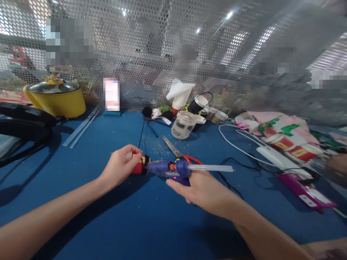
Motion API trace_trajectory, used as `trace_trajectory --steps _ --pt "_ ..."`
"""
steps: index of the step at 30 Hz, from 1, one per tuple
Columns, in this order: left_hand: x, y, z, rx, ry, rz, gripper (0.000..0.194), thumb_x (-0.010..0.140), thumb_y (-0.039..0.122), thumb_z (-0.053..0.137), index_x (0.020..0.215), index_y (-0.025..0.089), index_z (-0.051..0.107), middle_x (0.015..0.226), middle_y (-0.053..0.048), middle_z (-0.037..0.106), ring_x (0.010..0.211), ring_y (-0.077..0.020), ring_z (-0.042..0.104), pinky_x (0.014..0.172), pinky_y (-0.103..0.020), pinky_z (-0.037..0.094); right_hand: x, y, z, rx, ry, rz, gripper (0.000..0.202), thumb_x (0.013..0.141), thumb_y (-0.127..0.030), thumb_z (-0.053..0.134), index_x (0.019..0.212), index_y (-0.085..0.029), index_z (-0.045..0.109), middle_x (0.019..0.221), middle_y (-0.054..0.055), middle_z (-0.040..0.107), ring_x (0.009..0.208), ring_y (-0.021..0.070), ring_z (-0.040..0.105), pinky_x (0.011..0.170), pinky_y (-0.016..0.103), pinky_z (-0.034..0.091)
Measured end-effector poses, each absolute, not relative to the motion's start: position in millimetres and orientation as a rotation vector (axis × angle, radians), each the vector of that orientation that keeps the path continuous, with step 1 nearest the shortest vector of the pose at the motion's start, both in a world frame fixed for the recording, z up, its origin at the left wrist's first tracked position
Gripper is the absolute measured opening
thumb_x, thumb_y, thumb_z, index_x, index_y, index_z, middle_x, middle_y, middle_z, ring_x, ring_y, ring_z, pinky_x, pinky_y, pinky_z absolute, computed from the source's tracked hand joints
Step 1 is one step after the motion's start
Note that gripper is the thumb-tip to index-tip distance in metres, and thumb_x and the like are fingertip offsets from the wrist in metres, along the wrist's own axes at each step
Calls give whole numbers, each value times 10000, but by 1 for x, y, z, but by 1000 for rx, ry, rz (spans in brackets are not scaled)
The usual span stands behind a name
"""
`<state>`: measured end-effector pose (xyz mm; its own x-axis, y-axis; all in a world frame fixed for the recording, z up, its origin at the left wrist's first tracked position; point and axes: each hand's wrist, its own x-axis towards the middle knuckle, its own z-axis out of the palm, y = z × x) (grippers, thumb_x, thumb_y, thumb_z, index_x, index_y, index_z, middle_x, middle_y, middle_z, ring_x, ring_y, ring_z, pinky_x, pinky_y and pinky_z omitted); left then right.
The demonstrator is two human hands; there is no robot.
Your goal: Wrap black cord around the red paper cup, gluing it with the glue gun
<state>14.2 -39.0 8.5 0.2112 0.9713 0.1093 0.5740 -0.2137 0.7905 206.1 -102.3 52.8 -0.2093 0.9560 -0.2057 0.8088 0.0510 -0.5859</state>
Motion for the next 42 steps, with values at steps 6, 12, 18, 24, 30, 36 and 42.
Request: trace_trajectory --steps 6,12,18,24,30,36,42 --pt "15 -44 7 1934 1408 844 204 752 325 446 777 164 568 676 -4 607 587 -129 512 543 -228 382 209 -97 55 -1754 -1970 994 247 766 -330 450 578 -177 497 386 -45 443 359 89 457 403 195 379" --pt "15 -49 6 2022 1384 873 199 765 313 440 802 161 564 650 4 601 548 -114 510 523 -215 381 210 -90 51 -1719 -1959 972 375 768 -327 452 423 -188 399 360 -26 445 353 87 450 402 199 384" --pt "14 -49 3 2111 1362 901 163 762 280 447 802 174 564 615 21 598 521 -105 521 513 -202 386 210 -85 47 -1655 -1941 937 382 773 -292 465 411 -183 407 353 -29 452 334 71 444 390 177 386" --pt "13 -49 2 2108 1358 912 161 762 279 454 810 173 567 673 6 621 584 -117 550 549 -212 396 211 -84 44 -1592 -1968 981 360 779 -299 458 440 -181 424 363 -29 462 334 71 449 377 173 386" --pt "14 -48 4 2086 1364 903 163 758 282 456 792 170 568 643 11 607 544 -110 524 519 -205 385 212 -87 45 -1587 -1994 983 390 778 -306 456 412 -183 408 357 -24 459 336 74 449 380 180 385" --pt "15 -46 6 2022 1385 884 182 755 303 461 773 165 578 645 6 607 547 -115 515 511 -209 375 213 -93 51 -1678 -1985 984 377 767 -344 459 426 -191 411 354 -24 450 349 91 458 403 205 388" --pt "15 -41 5 1958 1403 865 179 745 305 470 769 163 576 670 1 610 574 -124 514 531 -223 377 213 -98 53 -1736 -1987 1004 267 755 -362 461 558 -185 498 378 -37 455 358 97 463 402 206 373"
